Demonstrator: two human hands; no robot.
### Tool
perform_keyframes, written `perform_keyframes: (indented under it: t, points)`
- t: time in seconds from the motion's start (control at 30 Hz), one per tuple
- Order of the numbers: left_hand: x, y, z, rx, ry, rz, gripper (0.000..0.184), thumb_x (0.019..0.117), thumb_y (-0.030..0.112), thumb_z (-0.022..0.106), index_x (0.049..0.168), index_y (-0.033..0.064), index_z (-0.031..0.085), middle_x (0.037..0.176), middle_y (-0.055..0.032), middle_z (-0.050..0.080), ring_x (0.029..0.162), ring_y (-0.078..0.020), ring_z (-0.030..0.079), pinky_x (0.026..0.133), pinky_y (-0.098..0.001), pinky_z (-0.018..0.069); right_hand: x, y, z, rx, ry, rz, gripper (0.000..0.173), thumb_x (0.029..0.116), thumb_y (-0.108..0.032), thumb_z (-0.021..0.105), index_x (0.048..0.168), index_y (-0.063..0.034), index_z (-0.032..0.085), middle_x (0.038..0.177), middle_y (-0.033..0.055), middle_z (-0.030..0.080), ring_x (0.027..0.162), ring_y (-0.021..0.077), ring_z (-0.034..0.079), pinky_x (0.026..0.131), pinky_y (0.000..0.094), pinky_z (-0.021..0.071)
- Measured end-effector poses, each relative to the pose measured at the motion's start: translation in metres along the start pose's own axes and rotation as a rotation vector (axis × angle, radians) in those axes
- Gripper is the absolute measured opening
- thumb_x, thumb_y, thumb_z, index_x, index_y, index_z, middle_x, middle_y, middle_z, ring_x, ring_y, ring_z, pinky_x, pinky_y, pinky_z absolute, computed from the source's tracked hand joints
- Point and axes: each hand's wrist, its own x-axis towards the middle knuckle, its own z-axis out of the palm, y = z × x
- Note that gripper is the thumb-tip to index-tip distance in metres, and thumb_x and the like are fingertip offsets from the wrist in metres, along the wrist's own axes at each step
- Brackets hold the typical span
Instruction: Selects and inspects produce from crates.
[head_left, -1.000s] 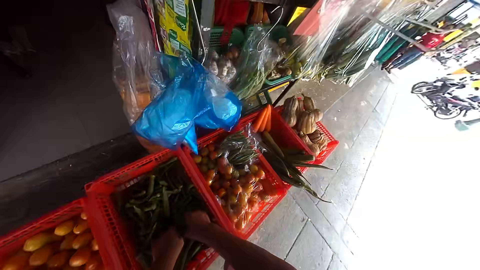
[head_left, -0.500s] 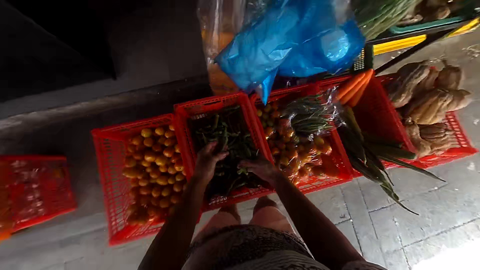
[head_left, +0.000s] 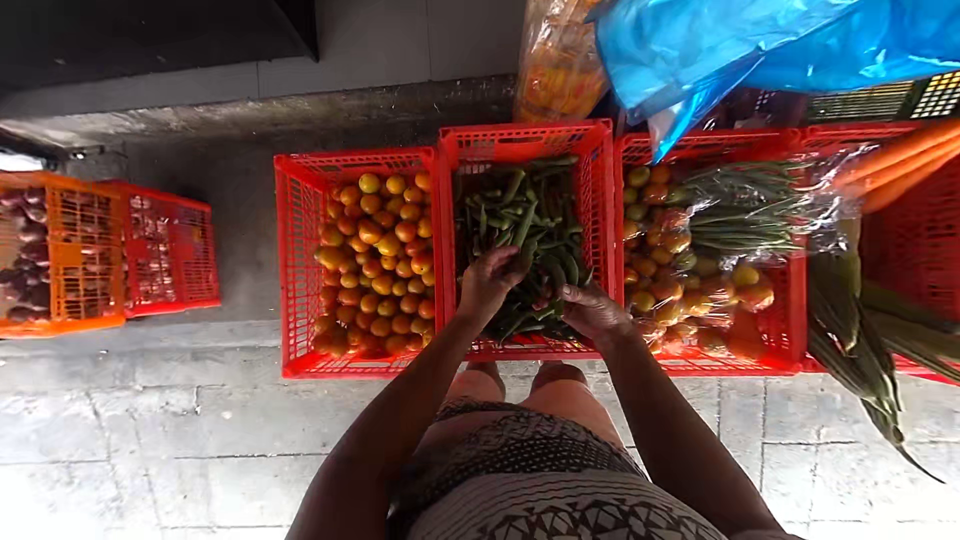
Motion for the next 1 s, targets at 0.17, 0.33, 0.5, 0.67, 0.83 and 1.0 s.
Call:
perform_keyframes:
  t: [0.17,0.33,0.5,0.67,0.83,1.0]
  points:
    - [0.008,-0.005,-0.006,0.265,0.105,0.085,0.04,0.1008,0.017,0.065,0.139,0.0056,0.059,0.143,-0.0138,0.059,0.129,-0.0276,0.059,0.108,-0.0488,0.0486,-0.002,0.004,0.003,0.063,-0.057,-0.003,0.072,0.0708,-0.024,0.094,0.133,-0.0111,0.06,0.102,0.0099,0.072,0.091,0.0236,0.072,0.089,0.0455,0.0608]
    - [-0.006,0.018,0.009,0.067,0.076,0.011,0.045,0.1085,0.033,0.047,0.142,0.005,0.055,0.147,-0.0145,0.055,0.132,-0.0277,0.056,0.108,-0.0489,0.0484,-0.001,-0.005,0.014,-0.298,0.022,0.058,0.055,0.0797,-0.007,0.082,0.13,-0.008,0.06,0.106,0.0096,0.072,0.094,0.0195,0.071,0.087,0.0362,0.0611]
    - [-0.012,-0.012,0.032,-0.369,-0.087,-0.322,0.063,0.1002,0.063,0.048,0.15,0.0233,0.048,0.153,-0.0053,0.049,0.139,-0.0261,0.047,0.109,-0.0594,0.0412,0.01,-0.017,0.035,-0.742,-0.026,0.312,0.055,0.0879,-0.007,0.079,0.138,-0.0084,0.056,0.122,0.0093,0.069,0.107,0.0194,0.07,0.092,0.0396,0.0614]
    - [0.004,-0.048,0.033,-0.778,-0.084,-0.405,0.07,0.1022,0.069,0.03,0.133,0.0154,0.062,0.115,-0.0092,0.07,0.102,-0.0218,0.068,0.086,-0.044,0.0579,0.005,-0.032,0.052,-0.693,-0.044,0.465,0.06,0.1054,-0.017,0.052,0.161,-0.017,0.03,0.145,0.014,0.056,0.118,0.0284,0.067,0.097,0.0467,0.0596]
    - [-0.014,-0.052,0.035,-0.977,-0.087,-0.355,0.056,0.1037,0.06,0.035,0.131,0.0203,0.064,0.108,-0.0049,0.072,0.089,-0.016,0.07,0.075,-0.0362,0.0595,-0.006,-0.054,0.058,-0.874,-0.094,0.463,0.046,0.1111,-0.019,0.038,0.157,-0.0111,0.042,0.137,0.019,0.063,0.109,0.0273,0.072,0.093,0.0423,0.0612]
    - [-0.026,-0.048,0.045,-0.957,-0.044,-0.334,0.053,0.1028,0.059,0.035,0.136,0.028,0.062,0.11,-0.001,0.071,0.078,-0.0106,0.066,0.064,-0.0265,0.0546,0.0,-0.062,0.051,-1.071,-0.042,0.422,0.033,0.1116,-0.027,0.045,0.132,-0.005,0.06,0.115,0.0167,0.07,0.09,0.0266,0.075,0.077,0.0431,0.0637]
